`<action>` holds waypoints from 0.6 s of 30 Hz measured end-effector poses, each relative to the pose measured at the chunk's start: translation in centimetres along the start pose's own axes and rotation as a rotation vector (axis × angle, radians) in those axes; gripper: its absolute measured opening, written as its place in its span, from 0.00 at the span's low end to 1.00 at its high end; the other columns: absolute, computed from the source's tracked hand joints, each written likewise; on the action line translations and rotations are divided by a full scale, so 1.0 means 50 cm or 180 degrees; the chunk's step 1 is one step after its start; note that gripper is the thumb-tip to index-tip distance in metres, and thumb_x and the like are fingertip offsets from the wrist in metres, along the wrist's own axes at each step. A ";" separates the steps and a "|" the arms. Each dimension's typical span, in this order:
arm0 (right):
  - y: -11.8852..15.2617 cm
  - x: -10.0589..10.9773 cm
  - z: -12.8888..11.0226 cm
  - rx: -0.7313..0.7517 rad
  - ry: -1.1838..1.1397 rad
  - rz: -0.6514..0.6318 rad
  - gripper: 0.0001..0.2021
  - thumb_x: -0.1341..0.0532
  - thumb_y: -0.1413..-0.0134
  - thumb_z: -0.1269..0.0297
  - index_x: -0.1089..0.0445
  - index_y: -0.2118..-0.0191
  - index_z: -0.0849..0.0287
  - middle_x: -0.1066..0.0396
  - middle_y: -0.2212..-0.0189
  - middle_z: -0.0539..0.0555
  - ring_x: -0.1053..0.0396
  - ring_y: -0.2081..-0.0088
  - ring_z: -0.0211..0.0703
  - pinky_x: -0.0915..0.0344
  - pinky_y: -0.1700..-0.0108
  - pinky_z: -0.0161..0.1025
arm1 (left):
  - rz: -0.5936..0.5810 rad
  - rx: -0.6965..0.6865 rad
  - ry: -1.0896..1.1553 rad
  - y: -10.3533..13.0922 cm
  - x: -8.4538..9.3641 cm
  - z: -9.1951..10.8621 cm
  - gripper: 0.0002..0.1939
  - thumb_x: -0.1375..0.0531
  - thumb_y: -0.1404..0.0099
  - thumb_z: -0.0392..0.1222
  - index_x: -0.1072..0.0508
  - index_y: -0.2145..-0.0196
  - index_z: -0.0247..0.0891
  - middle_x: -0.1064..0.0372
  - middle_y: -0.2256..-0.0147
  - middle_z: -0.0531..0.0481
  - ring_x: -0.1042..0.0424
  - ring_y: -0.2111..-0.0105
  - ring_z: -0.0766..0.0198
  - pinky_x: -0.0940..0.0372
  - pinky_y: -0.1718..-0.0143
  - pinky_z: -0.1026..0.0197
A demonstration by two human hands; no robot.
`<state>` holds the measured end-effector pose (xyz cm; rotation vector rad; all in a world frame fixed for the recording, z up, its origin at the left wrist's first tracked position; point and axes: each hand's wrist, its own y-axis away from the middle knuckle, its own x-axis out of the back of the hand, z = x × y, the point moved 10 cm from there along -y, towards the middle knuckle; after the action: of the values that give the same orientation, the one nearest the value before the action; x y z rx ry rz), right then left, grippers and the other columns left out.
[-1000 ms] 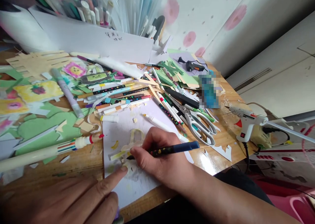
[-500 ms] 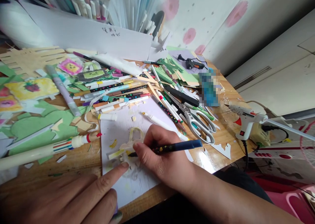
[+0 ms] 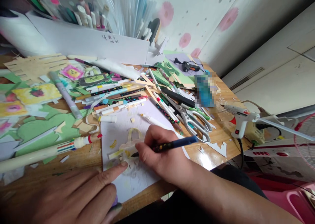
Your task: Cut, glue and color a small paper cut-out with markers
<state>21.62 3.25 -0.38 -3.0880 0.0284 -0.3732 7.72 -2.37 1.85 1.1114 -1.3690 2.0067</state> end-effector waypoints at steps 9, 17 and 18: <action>0.023 -0.015 -0.020 0.0131 -0.1837 -0.0271 0.11 0.33 0.46 0.69 0.35 0.74 0.57 0.35 0.82 0.44 0.43 0.80 0.33 0.46 0.75 0.35 | -0.0135 0.0845 0.0978 -0.041 0.028 -0.071 0.15 0.50 0.28 0.45 0.35 0.73 0.42 0.33 0.80 0.60 0.32 0.82 0.69 0.40 0.81 0.66; 0.027 -0.048 -0.021 -0.0046 -0.1473 -0.0251 0.14 0.29 0.53 0.67 0.37 0.76 0.58 0.35 0.82 0.45 0.43 0.80 0.32 0.47 0.77 0.31 | -0.0137 0.0915 0.1205 -0.033 0.017 -0.075 0.18 0.50 0.29 0.47 0.35 0.76 0.42 0.32 0.81 0.62 0.31 0.82 0.72 0.41 0.82 0.70; 0.027 -0.058 -0.019 -0.0096 -0.1453 -0.0247 0.15 0.29 0.55 0.67 0.38 0.77 0.59 0.35 0.81 0.46 0.43 0.80 0.31 0.48 0.78 0.30 | -0.0110 0.0907 0.1239 -0.027 0.013 -0.074 0.17 0.51 0.28 0.48 0.34 0.74 0.43 0.31 0.81 0.62 0.30 0.81 0.71 0.40 0.82 0.69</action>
<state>18.55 1.96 -0.19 -3.1264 -0.0976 0.3377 7.03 1.54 2.45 0.7876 -0.8833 2.2914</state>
